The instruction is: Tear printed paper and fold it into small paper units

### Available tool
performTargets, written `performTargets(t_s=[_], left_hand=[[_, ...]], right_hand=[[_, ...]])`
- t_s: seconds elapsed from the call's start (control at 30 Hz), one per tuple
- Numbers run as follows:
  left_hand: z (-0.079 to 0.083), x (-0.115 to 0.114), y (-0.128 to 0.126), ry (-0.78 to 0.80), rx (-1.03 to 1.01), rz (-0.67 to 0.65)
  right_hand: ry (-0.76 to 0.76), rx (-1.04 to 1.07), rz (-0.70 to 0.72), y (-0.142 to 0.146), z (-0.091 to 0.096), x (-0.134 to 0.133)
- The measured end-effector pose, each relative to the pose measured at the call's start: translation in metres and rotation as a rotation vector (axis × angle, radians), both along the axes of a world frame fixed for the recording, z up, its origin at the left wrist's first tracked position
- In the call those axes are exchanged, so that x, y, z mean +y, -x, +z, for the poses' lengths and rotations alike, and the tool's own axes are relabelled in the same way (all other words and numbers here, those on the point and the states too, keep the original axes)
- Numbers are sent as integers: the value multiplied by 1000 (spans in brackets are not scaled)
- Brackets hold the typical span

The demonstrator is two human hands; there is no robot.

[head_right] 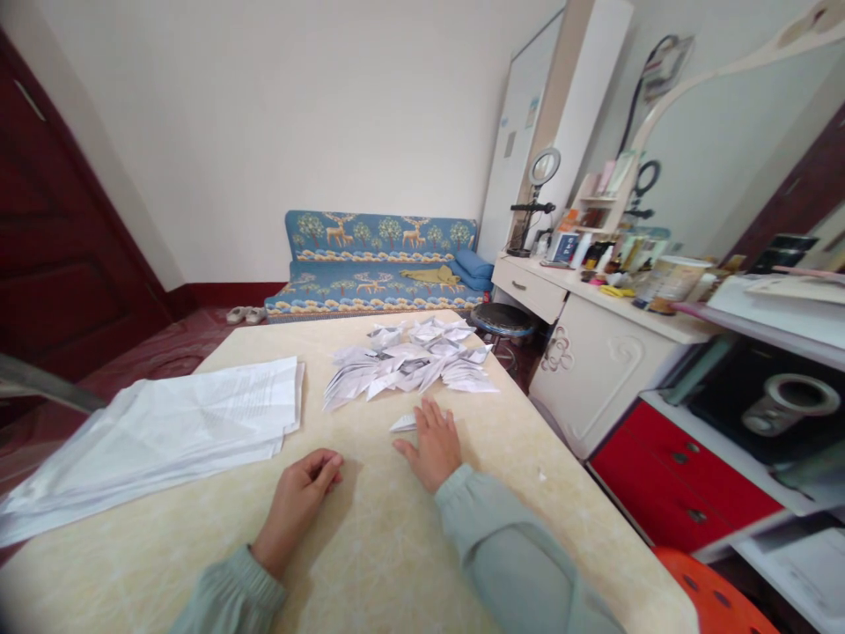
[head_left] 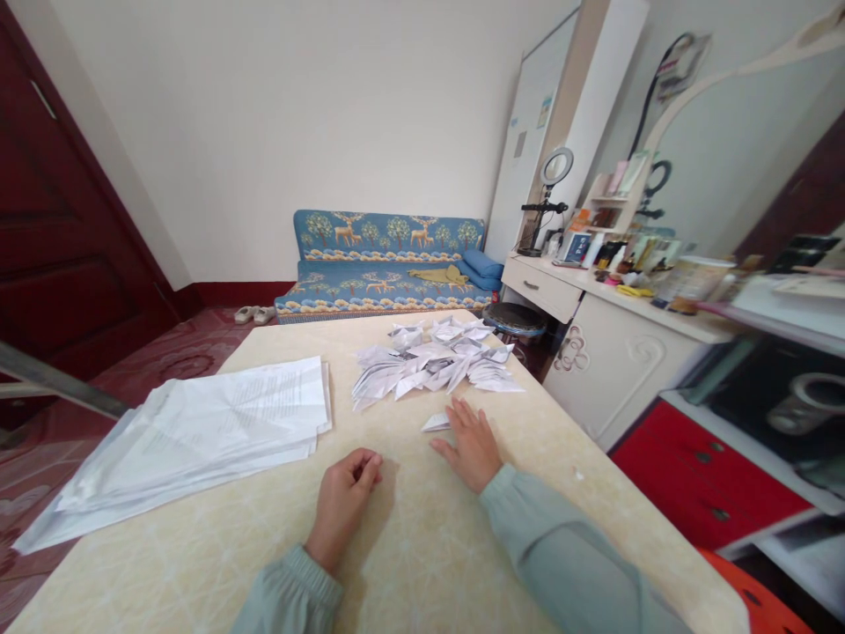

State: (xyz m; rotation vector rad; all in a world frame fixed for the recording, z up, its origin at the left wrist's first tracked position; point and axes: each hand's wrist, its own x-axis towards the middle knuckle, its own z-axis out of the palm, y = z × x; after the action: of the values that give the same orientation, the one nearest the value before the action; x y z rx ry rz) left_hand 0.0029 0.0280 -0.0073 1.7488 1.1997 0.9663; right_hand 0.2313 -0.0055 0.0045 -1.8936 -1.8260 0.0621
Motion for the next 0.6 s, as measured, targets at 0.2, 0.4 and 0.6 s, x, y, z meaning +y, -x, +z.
performTargets(t_s=[0.2,0.4,0.6], left_hand=[[1,1,0,-1,64,-23],[-1,3,-1,16,107,-15],[-5,5,1,-9,106,-11]], right_hand=[[160,-150,230,12,-11,9],[216,-201,218,-48,-5,34],[111,-204,198,-54,1,29]])
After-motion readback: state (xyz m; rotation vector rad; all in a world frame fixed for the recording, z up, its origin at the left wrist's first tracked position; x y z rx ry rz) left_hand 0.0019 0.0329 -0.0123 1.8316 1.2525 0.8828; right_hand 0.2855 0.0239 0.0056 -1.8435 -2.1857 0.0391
